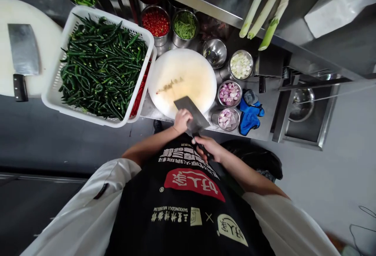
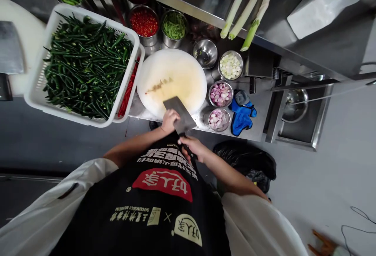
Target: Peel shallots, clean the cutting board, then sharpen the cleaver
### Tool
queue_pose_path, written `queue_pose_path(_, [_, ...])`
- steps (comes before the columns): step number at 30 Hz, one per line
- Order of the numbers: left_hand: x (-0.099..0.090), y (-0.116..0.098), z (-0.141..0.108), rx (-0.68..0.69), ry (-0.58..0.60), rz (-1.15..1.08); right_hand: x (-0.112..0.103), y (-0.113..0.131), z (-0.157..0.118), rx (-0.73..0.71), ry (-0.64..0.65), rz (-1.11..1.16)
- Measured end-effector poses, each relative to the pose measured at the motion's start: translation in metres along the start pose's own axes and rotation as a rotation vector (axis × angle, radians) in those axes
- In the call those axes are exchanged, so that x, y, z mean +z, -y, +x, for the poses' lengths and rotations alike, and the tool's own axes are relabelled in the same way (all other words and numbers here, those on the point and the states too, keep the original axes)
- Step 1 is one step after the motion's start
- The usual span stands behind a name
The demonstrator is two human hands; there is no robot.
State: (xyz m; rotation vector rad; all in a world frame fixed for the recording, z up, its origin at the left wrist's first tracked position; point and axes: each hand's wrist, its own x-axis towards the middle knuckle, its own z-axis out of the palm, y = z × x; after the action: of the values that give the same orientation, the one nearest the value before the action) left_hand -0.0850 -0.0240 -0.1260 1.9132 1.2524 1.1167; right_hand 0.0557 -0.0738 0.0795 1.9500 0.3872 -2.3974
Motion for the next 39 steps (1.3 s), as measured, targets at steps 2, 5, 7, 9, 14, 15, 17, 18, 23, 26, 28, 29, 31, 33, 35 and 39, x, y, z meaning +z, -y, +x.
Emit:
queue_pose_path(2, [0.000,-0.005,-0.010,-0.013,0.001,-0.006,0.000,-0.006,-0.002,0.026,-0.032,-0.029])
queue_pose_path(5, [-0.008,0.013,0.005,-0.016,-0.027,0.003,0.009,0.011,0.013,-0.024,-0.014,-0.009])
queue_pose_path(7, [-0.013,0.023,0.015,-0.002,-0.064,0.006,0.014,0.020,0.020,-0.059,0.019,0.023])
queue_pose_path(9, [-0.014,0.019,0.010,0.020,-0.101,-0.006,0.015,0.016,0.017,-0.041,0.029,0.021])
queue_pose_path(14, [-0.018,0.005,-0.012,-0.060,-0.056,-0.012,0.015,0.003,0.010,0.030,-0.004,-0.048])
queue_pose_path(15, [-0.023,0.011,-0.007,-0.074,-0.047,-0.004,0.018,0.010,0.015,0.005,0.007,-0.047])
queue_pose_path(17, [-0.032,0.026,0.005,-0.090,-0.051,0.016,0.025,0.024,0.024,-0.049,0.045,-0.024])
queue_pose_path(18, [-0.035,0.029,0.008,-0.093,-0.057,0.022,0.028,0.028,0.026,-0.060,0.057,-0.015])
queue_pose_path(23, [-0.032,0.011,-0.012,-0.073,-0.096,0.001,0.028,0.015,0.011,0.048,0.007,-0.079])
queue_pose_path(26, [-0.034,0.019,-0.007,-0.080,-0.107,0.015,0.031,0.023,0.016,0.007,0.000,-0.083])
queue_pose_path(28, [-0.039,0.029,0.002,-0.105,-0.091,0.029,0.035,0.033,0.022,-0.039,0.032,-0.048])
queue_pose_path(29, [-0.040,0.031,0.004,-0.117,-0.081,0.031,0.036,0.034,0.023,-0.045,0.044,-0.033])
queue_pose_path(31, [-0.039,0.025,-0.003,-0.125,-0.069,0.021,0.035,0.028,0.019,-0.019,0.047,-0.033])
queue_pose_path(33, [-0.035,0.014,-0.014,-0.117,-0.067,-0.001,0.032,0.017,0.012,0.029,0.025,-0.063])
queue_pose_path(35, [-0.034,0.011,-0.019,-0.114,-0.079,-0.011,0.032,0.014,0.011,0.038,0.001,-0.091])
queue_pose_path(39, [-0.043,0.027,-0.005,-0.140,-0.109,0.026,0.038,0.030,0.023,-0.054,0.034,-0.077])
